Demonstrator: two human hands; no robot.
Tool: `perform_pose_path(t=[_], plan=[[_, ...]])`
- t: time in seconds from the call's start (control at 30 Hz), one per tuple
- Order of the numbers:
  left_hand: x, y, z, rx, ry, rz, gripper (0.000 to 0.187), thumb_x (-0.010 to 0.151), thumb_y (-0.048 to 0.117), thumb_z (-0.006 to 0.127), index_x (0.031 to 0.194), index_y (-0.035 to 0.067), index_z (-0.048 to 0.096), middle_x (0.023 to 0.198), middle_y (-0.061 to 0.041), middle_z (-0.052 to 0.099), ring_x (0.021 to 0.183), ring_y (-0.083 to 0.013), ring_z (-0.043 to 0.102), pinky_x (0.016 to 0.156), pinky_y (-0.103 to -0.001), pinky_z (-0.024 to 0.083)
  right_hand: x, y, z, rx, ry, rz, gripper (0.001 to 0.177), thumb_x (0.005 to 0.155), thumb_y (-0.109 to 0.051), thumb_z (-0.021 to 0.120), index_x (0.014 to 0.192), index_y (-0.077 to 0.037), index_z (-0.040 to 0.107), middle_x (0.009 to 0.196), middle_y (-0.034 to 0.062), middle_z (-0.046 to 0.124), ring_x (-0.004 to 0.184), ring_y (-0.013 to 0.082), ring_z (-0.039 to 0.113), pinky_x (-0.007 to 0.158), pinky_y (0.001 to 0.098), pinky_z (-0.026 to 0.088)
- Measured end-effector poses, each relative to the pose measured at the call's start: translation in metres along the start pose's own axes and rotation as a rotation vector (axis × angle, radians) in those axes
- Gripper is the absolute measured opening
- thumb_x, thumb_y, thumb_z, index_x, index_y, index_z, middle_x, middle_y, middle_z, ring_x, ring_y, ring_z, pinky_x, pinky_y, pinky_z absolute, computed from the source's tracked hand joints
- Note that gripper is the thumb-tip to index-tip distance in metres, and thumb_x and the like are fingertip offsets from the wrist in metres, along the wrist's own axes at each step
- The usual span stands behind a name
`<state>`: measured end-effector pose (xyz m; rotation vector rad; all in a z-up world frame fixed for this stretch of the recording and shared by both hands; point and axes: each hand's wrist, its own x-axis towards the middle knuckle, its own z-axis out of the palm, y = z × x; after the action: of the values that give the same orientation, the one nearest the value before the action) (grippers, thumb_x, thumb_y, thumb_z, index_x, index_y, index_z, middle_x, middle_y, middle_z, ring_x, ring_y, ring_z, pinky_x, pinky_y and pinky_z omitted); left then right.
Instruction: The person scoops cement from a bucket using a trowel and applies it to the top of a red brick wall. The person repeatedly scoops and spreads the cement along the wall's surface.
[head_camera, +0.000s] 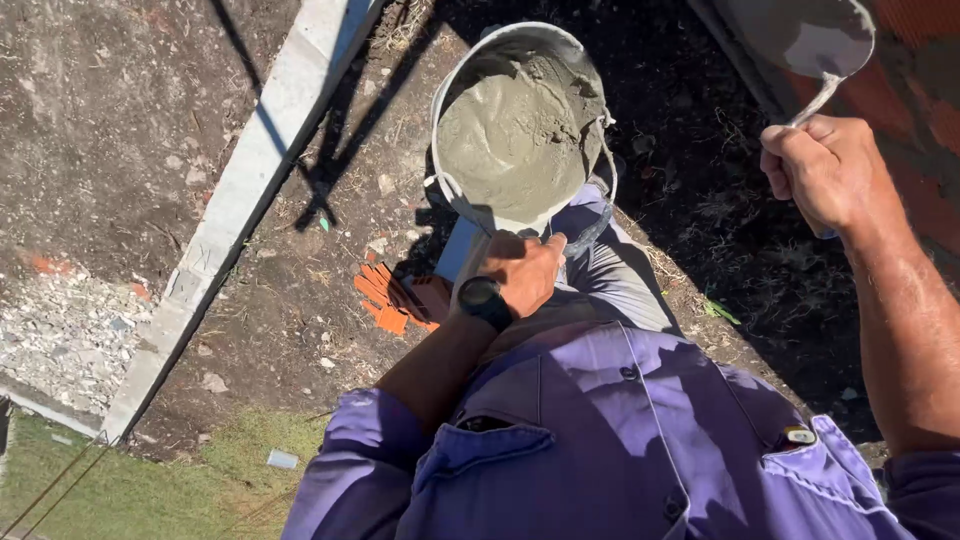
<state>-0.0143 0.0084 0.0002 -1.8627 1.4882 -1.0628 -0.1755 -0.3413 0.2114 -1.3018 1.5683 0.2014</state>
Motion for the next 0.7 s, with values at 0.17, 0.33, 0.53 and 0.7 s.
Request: perform_pose_path(t=[0.17, 0.33, 0.53, 0.7], plan=[[0.126, -0.083, -0.032, -1.156, -0.975, 0.81, 0.058, 0.085, 0.017, 0.053, 0.143, 0.018, 0.055, 0.075, -0.006, 0.07, 0.067, -0.0299, 0.068, 0.062, -0.043, 0.048, 0.013, 0.011, 0.031, -0.949, -0.168, -0.259, 0.044, 0.103, -0.048, 0.044, 0.101, -0.005, 0.056, 0.102, 0.0155, 0.07, 0.088, 0.046, 0.066, 0.074, 0.0553, 0.051], [0.122, -0.071, -0.061, -1.022, -0.797, 0.813, 0.036, 0.087, 0.02, 0.054, 0.123, 0.018, 0.056, 0.068, 0.008, 0.068, 0.061, -0.0165, 0.067, 0.067, -0.041, 0.042, 0.055, -0.03, 0.087, -0.768, -0.604, 0.059, 0.043, 0.104, -0.035, 0.047, 0.132, -0.004, 0.059, 0.118, 0.0184, 0.065, 0.095, 0.0337, 0.062, 0.079, 0.0433, 0.052], [0.091, -0.033, -0.068, -1.038, -0.763, 0.682, 0.045, 0.082, 0.025, 0.061, 0.127, 0.019, 0.063, 0.069, 0.006, 0.071, 0.062, -0.0183, 0.068, 0.073, -0.041, 0.043, 0.066, -0.056, 0.081, -0.562, -0.414, 0.132, 0.023, 0.103, -0.023, 0.061, 0.098, -0.003, 0.07, 0.092, 0.0111, 0.071, 0.07, 0.0245, 0.067, 0.057, 0.0389, 0.057], [0.101, -0.041, -0.074, -1.003, -0.763, 0.7, 0.042, 0.083, 0.023, 0.06, 0.125, 0.021, 0.063, 0.067, 0.009, 0.072, 0.061, -0.0177, 0.069, 0.071, -0.04, 0.043, 0.057, -0.065, 0.067, -0.922, -0.33, -0.054, 0.042, 0.102, -0.03, 0.038, 0.124, -0.005, 0.064, 0.12, 0.0204, 0.066, 0.105, 0.0416, 0.063, 0.083, 0.0527, 0.054]])
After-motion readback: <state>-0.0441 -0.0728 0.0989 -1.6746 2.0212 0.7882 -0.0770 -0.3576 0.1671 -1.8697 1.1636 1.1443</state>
